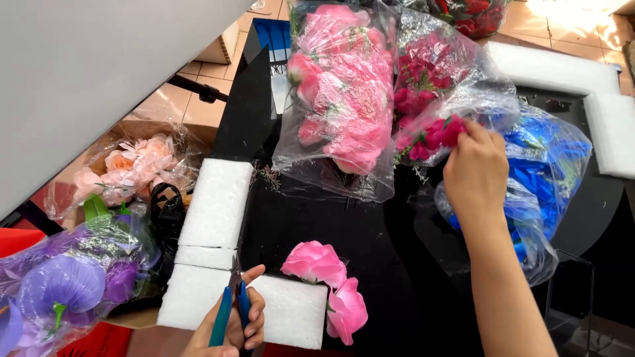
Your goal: Trimming the stems of artificial flowers using pliers on a work table
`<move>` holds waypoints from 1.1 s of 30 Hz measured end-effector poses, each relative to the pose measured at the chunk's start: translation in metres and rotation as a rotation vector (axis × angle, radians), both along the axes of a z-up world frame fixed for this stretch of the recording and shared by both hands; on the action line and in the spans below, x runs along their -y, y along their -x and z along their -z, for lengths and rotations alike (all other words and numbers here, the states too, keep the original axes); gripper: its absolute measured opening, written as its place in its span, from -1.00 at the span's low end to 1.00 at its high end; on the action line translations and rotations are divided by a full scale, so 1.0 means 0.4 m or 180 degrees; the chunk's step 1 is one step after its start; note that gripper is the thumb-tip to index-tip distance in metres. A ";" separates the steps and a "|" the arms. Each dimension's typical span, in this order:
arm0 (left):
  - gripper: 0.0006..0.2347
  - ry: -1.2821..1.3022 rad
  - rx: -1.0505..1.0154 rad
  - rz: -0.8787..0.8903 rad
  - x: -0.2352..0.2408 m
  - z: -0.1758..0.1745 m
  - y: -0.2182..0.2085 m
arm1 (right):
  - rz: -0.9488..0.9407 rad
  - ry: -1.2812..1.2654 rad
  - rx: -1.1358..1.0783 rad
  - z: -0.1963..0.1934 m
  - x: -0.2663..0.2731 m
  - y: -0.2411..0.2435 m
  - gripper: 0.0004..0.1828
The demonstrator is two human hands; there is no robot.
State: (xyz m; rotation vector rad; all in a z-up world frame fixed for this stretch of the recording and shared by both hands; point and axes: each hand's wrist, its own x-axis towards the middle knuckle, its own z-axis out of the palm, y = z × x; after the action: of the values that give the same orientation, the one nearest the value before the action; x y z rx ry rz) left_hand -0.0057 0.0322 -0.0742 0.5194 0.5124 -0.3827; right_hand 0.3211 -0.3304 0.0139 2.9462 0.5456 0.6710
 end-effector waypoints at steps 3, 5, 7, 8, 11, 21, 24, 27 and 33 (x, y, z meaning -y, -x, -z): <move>-0.02 -0.0097 0.1621 0.0365 0.012 -0.115 -0.004 | -0.0615 -0.1011 0.0136 -0.073 -0.024 0.191 -0.85; -0.02 -0.0113 0.1454 0.0337 0.023 -0.130 0.004 | -0.0611 -0.2163 0.0050 -0.096 -0.034 0.304 -0.84; -0.08 -0.0330 0.1486 0.0318 0.039 -0.157 0.006 | -0.0645 -0.3109 -0.0254 -0.042 -0.010 0.377 -0.77; -0.14 -0.0549 0.1522 0.0298 0.046 -0.171 0.006 | -0.0679 -0.4055 -0.0582 -0.015 0.002 0.413 -0.69; -0.19 -0.0922 0.1601 0.0551 0.049 -0.178 0.017 | -0.0814 -0.4819 -0.1009 0.023 0.009 0.506 -0.33; -0.20 -0.1627 0.1446 0.0717 0.088 -0.270 0.037 | -0.1072 -0.4271 -0.1101 0.032 -0.024 0.640 -0.64; -0.19 -0.1919 0.1116 0.0896 0.103 -0.288 0.045 | -0.1332 -0.4116 -0.1053 0.007 -0.044 0.665 -0.65; -0.24 -0.2427 0.0941 0.0761 0.119 -0.286 0.048 | -0.1425 -0.4035 -0.1073 -0.014 -0.071 0.696 -0.57; -0.44 -0.2232 0.1110 0.0434 0.160 -0.270 0.060 | -0.1479 -0.3421 -0.0831 0.006 -0.124 0.752 -0.67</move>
State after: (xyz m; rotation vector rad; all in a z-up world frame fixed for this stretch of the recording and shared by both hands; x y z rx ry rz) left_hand -0.0298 -0.0320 0.0337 1.2790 0.2602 -0.2250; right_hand 0.0204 -0.2809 0.0117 3.9802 1.2489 0.7990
